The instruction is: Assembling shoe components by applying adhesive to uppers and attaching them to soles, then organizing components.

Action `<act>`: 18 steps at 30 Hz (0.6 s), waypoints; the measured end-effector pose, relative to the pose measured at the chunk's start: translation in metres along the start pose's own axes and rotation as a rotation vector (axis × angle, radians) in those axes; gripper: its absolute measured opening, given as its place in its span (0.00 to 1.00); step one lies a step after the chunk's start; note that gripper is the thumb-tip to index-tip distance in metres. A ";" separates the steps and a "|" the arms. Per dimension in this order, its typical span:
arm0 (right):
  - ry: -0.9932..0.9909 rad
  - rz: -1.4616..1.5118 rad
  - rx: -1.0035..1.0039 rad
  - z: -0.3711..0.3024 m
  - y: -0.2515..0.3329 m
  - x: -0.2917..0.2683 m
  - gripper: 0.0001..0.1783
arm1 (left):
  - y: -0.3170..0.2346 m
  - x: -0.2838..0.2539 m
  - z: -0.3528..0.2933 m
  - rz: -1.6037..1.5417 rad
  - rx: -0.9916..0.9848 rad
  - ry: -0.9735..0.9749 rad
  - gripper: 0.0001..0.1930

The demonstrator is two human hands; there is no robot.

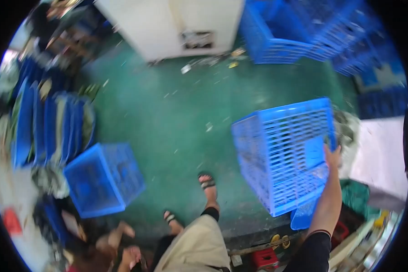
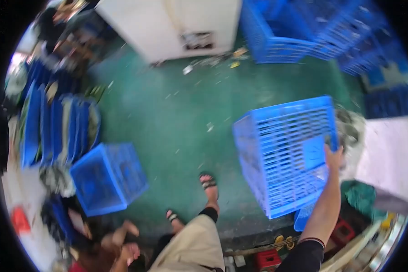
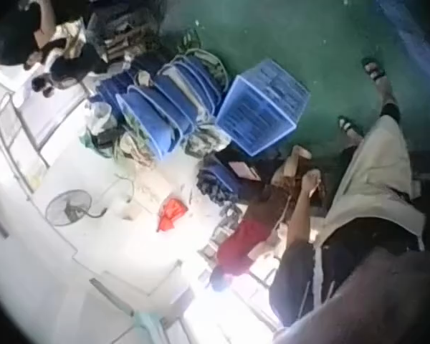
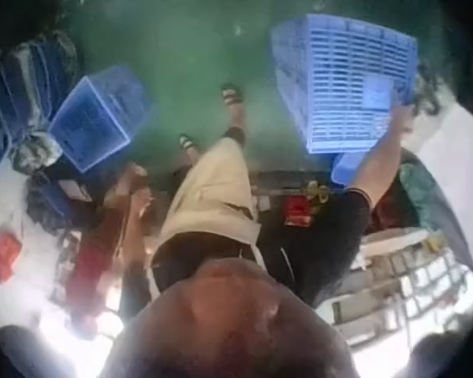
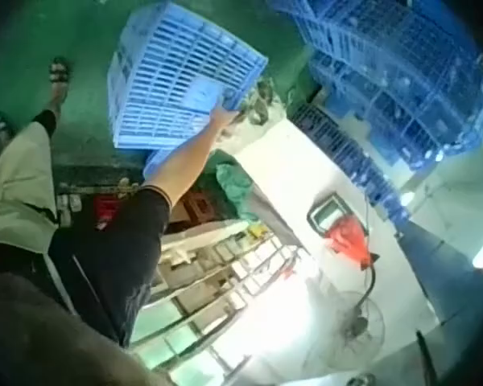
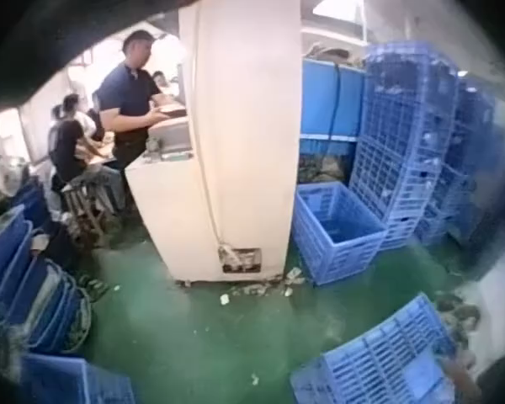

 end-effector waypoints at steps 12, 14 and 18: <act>0.553 0.583 -0.633 -0.240 0.127 -0.214 0.11 | 0.207 -0.230 0.091 0.303 0.857 -0.084 0.19; 0.271 0.485 -0.897 -0.320 0.164 -0.287 0.12 | 0.260 -0.272 0.103 0.202 0.874 -0.099 0.19; -0.054 0.267 -1.225 -0.511 0.189 -0.445 0.14 | 0.367 -0.369 0.151 -0.243 0.786 -0.036 0.19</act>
Point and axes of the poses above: each hand's wrist, its own z-axis towards the middle knuckle, its own x-axis out of the palm, y = z × x, the point moved 4 cm from there along z, towards the middle knuckle, and after that the axes turned 12 degrees about -z, right-handed, at the moved point
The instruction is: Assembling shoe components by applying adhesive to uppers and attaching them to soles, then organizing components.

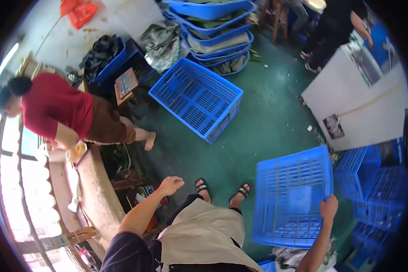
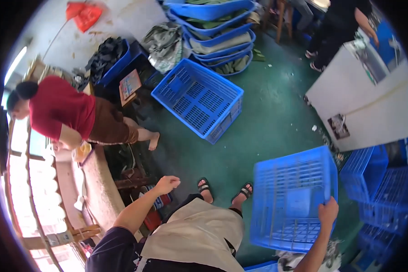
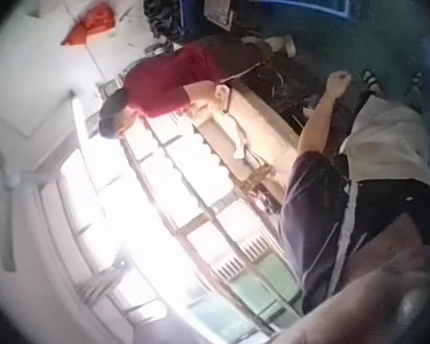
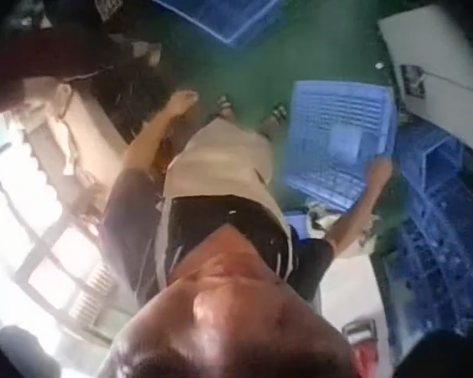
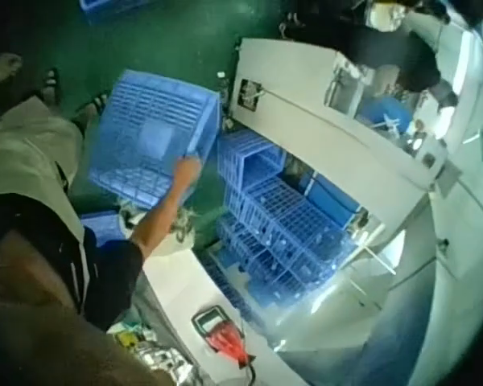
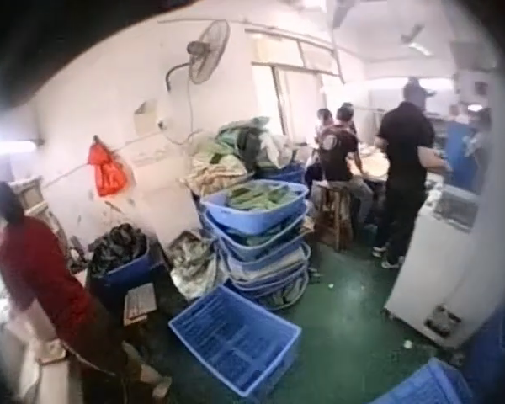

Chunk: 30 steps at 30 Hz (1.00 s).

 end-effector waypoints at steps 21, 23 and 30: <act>-0.520 -0.395 -1.505 -0.166 0.564 -0.162 0.03 | -0.071 -0.257 -0.053 -1.429 0.156 -0.092 0.51; -0.426 -0.390 -1.514 -0.131 0.571 -0.103 0.04 | -0.068 -0.265 -0.014 -1.303 0.146 -0.295 0.41; -0.275 0.008 -0.654 -0.023 0.558 -0.003 0.36 | -0.115 -0.229 0.104 -0.978 0.021 -0.583 0.23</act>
Point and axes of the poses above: each hand's wrist, its own z-axis towards the middle knuckle, its own x-axis out of the palm, y = z × x, the point moved 4 cm from there along z, towards the middle knuckle, and after that the axes turned 12 degrees about -z, right-handed, at the moved point
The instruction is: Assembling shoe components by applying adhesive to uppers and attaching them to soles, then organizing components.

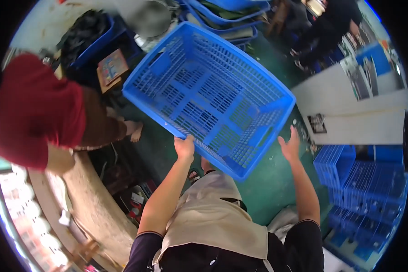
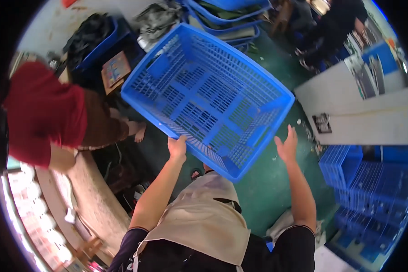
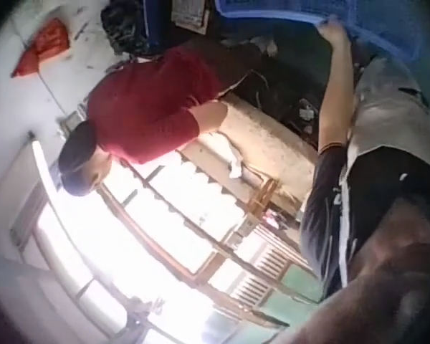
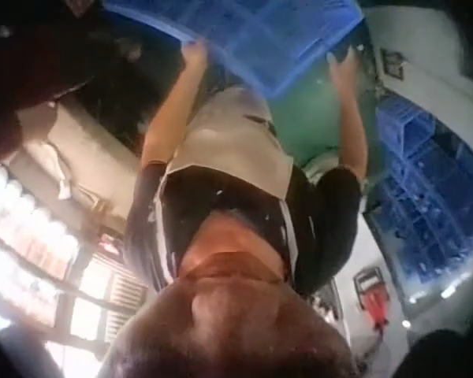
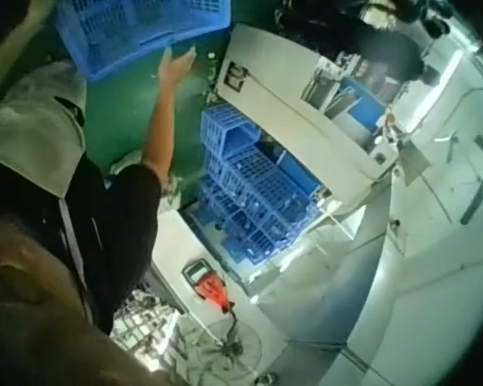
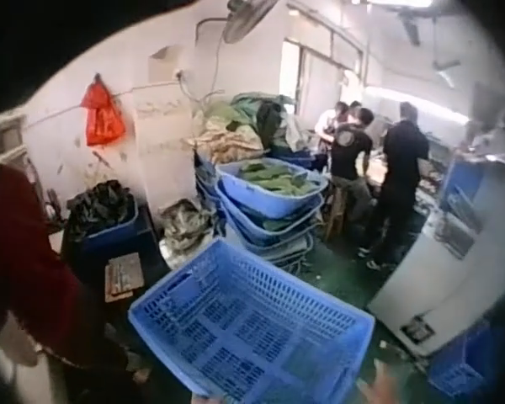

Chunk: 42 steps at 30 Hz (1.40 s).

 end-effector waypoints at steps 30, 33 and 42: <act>0.152 1.282 0.983 0.187 0.290 0.118 0.22 | -0.256 0.028 0.300 0.466 0.236 0.220 0.23; 0.153 1.309 1.009 0.200 0.342 0.118 0.21 | -0.285 0.005 0.335 0.642 0.236 0.239 0.28; 0.163 1.057 1.047 0.243 0.354 0.115 0.15 | -0.351 -0.032 0.434 0.379 0.185 0.188 0.49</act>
Point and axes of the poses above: each hand's wrist, its own z-axis towards the middle knuckle, its own x-axis out of the palm, y = z × x, the point moved 4 cm from there along z, towards the middle knuckle, and after that the axes turned 12 degrees about -z, right-handed, at the moved point
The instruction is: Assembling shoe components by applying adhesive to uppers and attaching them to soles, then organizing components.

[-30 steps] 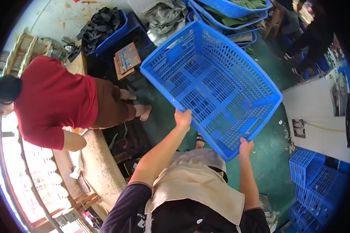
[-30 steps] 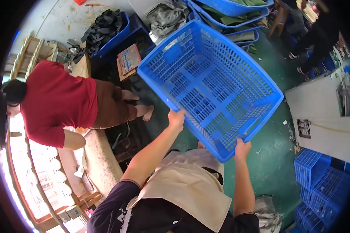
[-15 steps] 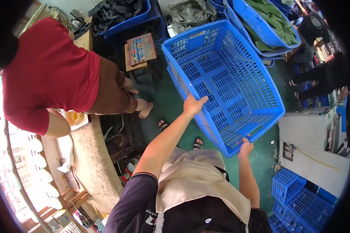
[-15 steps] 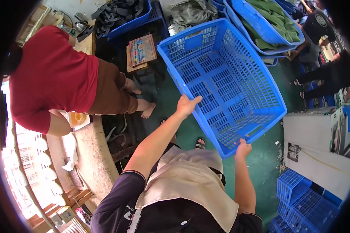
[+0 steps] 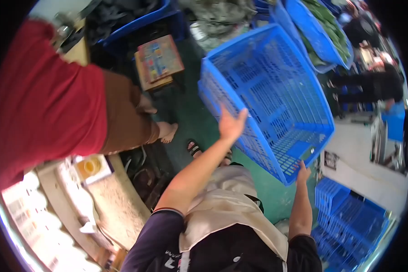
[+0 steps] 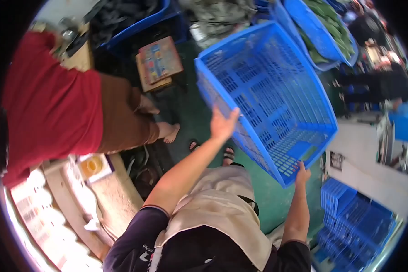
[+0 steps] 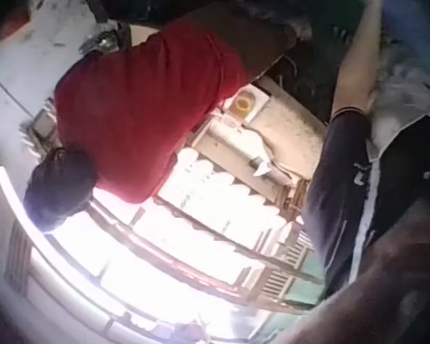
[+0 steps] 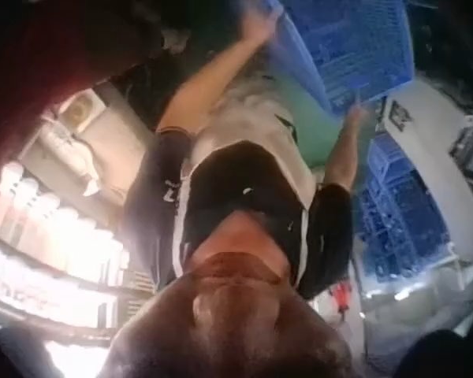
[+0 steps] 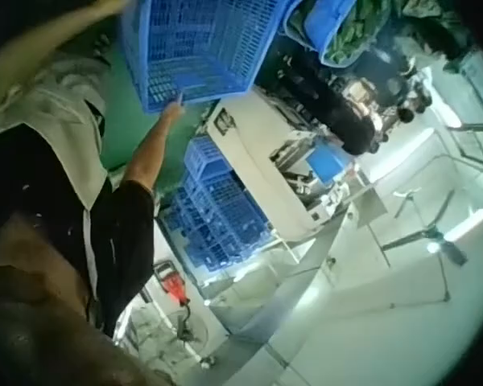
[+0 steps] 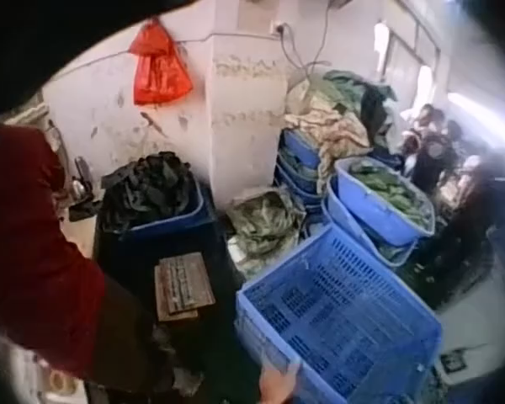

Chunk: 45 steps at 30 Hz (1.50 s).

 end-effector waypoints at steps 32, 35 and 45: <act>-0.176 -0.336 0.554 -0.017 0.055 -0.040 0.24 | -0.147 0.097 0.131 0.088 0.346 0.079 0.33; -0.315 -0.667 0.528 0.009 0.064 0.002 0.26 | -0.099 0.043 0.241 -0.125 0.226 0.118 0.28; -0.321 -0.518 -0.664 -0.034 0.363 0.253 0.29 | -0.008 -0.164 0.405 -0.081 -0.183 -0.320 0.26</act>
Point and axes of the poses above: each hand's wrist, its own z-axis towards the middle knuckle, its own x-axis out of the palm, y = z × x, the point moved 4 cm from there along z, towards the middle knuckle, and after that the axes turned 12 degrees about -z, right-handed, at the moved point
